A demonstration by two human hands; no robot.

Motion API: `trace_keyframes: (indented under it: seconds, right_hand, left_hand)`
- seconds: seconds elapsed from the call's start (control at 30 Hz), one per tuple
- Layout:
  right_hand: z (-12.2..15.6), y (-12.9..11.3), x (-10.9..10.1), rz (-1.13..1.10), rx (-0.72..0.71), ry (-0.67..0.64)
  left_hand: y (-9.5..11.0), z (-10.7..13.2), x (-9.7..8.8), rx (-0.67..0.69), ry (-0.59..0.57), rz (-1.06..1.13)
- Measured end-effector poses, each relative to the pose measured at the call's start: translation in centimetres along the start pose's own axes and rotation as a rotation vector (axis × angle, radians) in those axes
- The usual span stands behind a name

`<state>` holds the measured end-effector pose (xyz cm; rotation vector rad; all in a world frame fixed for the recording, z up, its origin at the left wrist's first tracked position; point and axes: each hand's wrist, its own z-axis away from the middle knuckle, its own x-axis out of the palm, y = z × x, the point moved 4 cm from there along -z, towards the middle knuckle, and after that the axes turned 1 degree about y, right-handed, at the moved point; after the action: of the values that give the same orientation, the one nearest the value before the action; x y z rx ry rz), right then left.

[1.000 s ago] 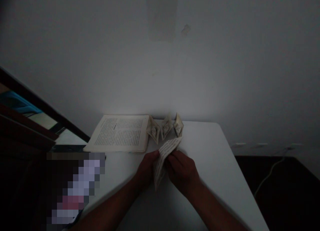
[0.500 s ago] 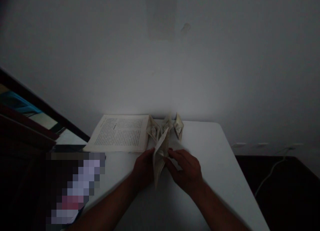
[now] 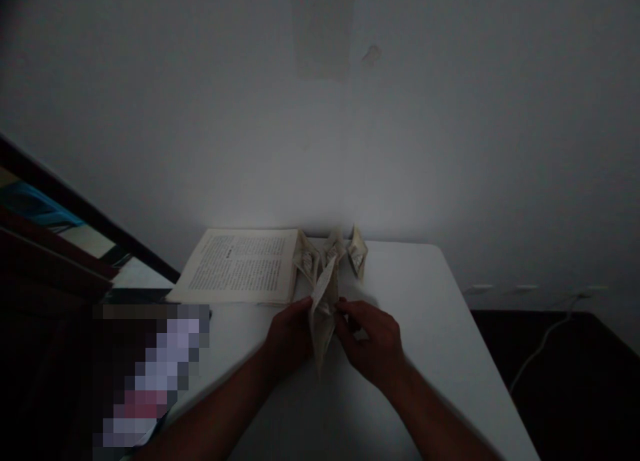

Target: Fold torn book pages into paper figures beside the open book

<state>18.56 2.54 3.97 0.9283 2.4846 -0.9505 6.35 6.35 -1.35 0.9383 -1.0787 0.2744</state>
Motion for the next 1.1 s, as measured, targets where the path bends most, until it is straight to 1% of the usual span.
trace_keyframes:
  seconds: [0.13,0.37,0.57,0.7,0.77,0.83,1.0,1.1]
  right_hand:
    - [0.11,0.52,0.11,-0.005,0.048,-0.029]
    - [-0.04,0.69,0.12,0.002,0.07,-0.026]
    - [-0.11,0.64,-0.11,0.008,0.094,-0.021]
    - [-0.28,0.6,-0.07,0.002,0.088,-0.019]
    - [-0.3,0.63,-0.04,0.016,0.086,-0.02]
    - [-0.27,0.65,-0.08,0.036,0.083,-0.018]
    - [-0.24,0.46,-0.33,0.057,0.038,-0.003]
    - [-0.38,0.25,-0.41,0.044,0.006,0.008]
  left_hand:
    - [0.15,0.05,0.39,0.035,-0.039,-0.022]
    - [0.36,0.12,1.0,0.004,-0.042,0.023]
    - [0.36,0.1,0.72,-0.039,-0.009,0.088]
    - [0.32,0.15,0.65,-0.048,-0.042,0.103]
    - [0.33,0.17,0.74,-0.032,-0.064,0.089]
    - [0.33,0.15,0.74,-0.005,-0.06,0.047]
    - [0.48,0.03,0.43,0.139,-0.002,-0.117]
    - [0.47,0.07,0.28,0.167,0.019,-0.166]
